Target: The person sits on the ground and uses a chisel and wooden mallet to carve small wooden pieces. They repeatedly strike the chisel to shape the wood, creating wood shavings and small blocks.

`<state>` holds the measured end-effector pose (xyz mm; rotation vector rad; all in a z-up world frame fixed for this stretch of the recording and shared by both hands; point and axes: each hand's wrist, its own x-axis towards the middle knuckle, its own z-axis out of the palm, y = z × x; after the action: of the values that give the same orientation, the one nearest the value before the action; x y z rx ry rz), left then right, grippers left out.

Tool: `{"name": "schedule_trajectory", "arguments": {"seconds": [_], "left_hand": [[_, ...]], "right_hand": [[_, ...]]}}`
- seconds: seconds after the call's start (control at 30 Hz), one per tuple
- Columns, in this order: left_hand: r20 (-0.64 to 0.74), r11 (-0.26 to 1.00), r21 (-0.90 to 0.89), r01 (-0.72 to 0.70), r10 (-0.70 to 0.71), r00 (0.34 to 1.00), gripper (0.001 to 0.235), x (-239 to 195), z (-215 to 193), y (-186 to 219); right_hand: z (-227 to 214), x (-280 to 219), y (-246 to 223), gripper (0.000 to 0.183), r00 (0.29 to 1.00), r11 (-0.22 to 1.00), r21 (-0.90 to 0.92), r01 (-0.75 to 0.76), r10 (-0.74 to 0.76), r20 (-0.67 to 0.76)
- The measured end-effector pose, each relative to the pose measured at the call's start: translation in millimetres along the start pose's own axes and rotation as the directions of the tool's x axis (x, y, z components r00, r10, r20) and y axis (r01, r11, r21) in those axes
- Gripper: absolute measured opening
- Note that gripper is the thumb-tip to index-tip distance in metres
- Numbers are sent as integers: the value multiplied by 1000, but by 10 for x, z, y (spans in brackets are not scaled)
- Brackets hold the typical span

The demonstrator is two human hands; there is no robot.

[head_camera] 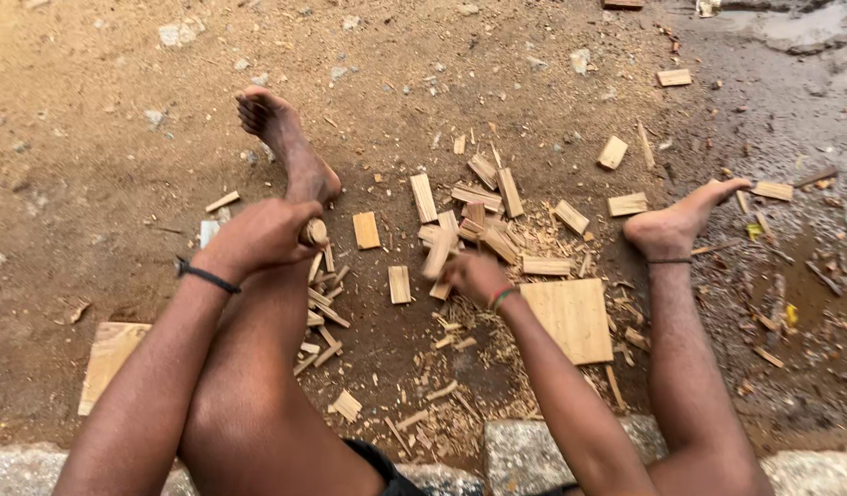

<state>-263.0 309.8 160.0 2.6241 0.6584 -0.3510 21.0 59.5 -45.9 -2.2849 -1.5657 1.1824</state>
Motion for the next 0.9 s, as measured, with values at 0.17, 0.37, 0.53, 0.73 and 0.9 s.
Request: {"name": "schedule_trajectory", "arguments": {"seconds": [0.17,0.37,0.53,0.73,0.9], "left_hand": [[-14,998,-14,-67,66,998,49,62,96,-58],[143,997,-41,-70,75,987,45,206,245,-108],[100,997,-33,-70,73,992,43,222,263,-95],[175,1000,-10,-27,28,984,42,211,230,-55],[104,995,-33,-90,93,990,44,208,212,-59]], "right_hand": [[216,38,121,21,943,985,144,92,-40,-330],[-292,578,171,27,774,981,-189,-54,-78,-629],[-400,844,-279,48,913,849,-456,-265,69,-401],[-370,850,-366,76,942,805,-510,-303,173,-286],[-169,633,-211,62,965,866,-426,-263,243,-103]]}}
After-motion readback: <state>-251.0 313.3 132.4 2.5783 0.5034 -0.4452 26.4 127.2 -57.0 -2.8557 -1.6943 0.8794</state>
